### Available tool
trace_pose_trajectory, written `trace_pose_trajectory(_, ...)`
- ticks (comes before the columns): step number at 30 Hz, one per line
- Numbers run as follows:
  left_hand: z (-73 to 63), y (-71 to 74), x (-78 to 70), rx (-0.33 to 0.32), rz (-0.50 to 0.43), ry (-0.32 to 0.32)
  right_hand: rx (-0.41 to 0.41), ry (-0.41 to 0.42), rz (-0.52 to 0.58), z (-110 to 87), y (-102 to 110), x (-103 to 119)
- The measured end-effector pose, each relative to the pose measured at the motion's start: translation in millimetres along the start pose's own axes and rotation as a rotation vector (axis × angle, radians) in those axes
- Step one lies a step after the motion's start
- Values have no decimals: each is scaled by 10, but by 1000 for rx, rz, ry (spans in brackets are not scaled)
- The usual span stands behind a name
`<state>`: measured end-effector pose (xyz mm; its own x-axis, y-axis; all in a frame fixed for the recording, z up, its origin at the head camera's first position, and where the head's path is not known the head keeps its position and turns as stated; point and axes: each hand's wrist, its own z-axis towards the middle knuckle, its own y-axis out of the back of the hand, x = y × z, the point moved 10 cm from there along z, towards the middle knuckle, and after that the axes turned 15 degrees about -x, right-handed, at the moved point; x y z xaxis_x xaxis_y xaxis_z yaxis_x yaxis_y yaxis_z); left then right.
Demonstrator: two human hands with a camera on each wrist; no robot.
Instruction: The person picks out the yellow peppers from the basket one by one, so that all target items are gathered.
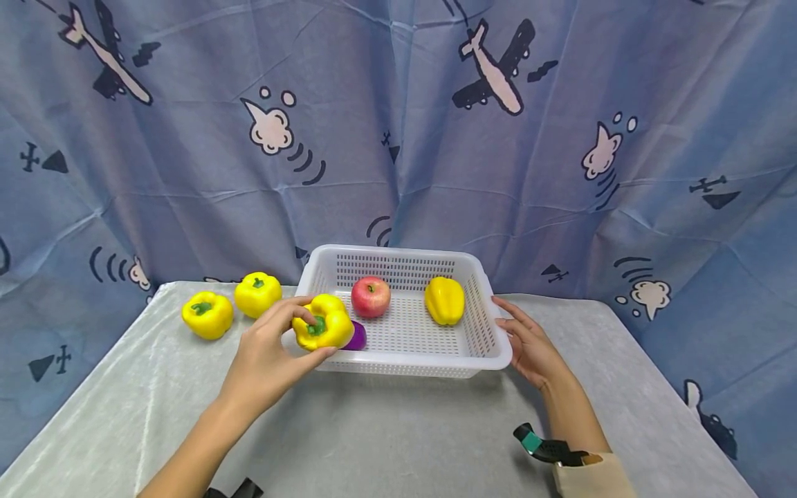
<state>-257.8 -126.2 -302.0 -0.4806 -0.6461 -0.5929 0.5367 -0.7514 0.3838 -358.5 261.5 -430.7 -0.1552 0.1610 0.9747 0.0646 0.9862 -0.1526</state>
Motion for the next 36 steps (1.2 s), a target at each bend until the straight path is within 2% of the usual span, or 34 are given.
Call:
trace_pose_trajectory(14, -37, 326, 199, -128, -10, 51, -26, -7, -23, 35, 27, -31)
trace_pose_trajectory(26, 15, 466, 344, -122, 13, 73, 9, 19, -10, 3, -20, 4)
trace_pose_trajectory(36, 41, 597, 452, -143, 27, 87, -2, 23, -33, 6, -1, -2)
